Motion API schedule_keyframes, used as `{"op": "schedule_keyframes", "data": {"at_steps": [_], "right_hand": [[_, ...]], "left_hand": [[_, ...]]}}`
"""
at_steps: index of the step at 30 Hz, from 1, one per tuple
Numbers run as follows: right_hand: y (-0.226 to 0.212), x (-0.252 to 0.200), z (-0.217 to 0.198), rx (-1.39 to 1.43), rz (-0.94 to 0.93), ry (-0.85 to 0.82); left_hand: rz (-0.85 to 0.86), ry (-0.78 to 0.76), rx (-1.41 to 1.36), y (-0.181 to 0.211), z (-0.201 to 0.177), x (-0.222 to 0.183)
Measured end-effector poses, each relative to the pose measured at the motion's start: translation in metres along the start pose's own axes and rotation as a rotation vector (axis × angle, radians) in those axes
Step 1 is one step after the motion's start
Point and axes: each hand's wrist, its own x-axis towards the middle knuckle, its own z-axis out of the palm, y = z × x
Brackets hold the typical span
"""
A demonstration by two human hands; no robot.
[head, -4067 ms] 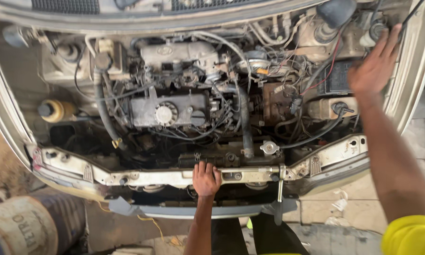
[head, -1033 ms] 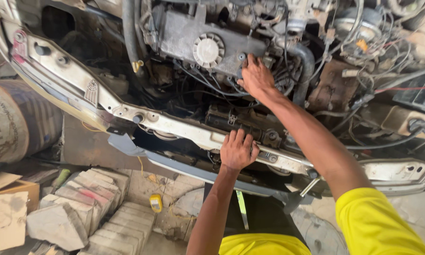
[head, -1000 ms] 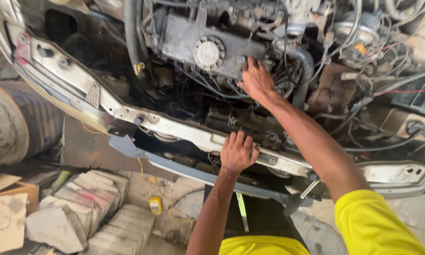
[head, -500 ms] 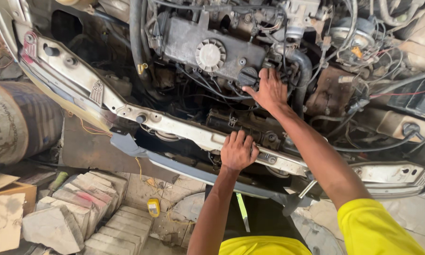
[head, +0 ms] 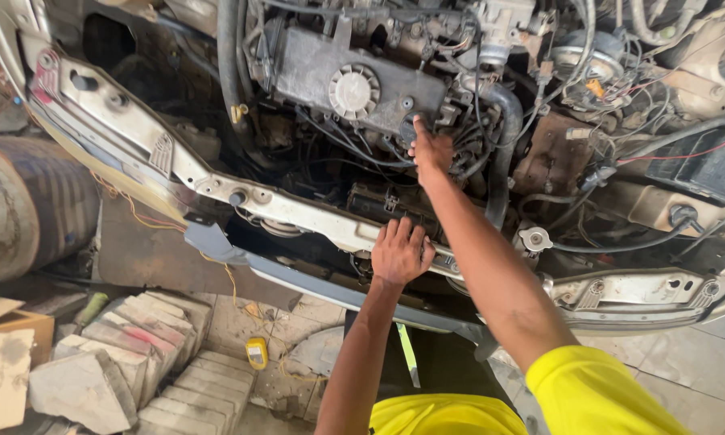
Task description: The person assembles a socket wrench with an extension bar and uses it to turn bolts on a car radiator support and engine area before handling an engine component cap.
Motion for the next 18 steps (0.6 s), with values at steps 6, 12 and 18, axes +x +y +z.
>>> {"op": "schedule_keyframes", "data": {"at_steps": [6, 12, 18], "right_hand": [[-0.006, 0.007, 0.025, 0.255, 0.315, 0.074], [0.001, 0.024, 0.053, 0.284, 0.243, 0.246], [0.011, 0.028, 0.055, 0.227, 0.263, 0.296]], "left_hand": [[0.011, -0.016, -0.005, -0.004, 0.002, -0.001], [0.020, -0.046, -0.016, -0.006, 0.002, -0.003], [0.020, -0.079, -0.024, -0.007, 0.005, -0.007]]}}
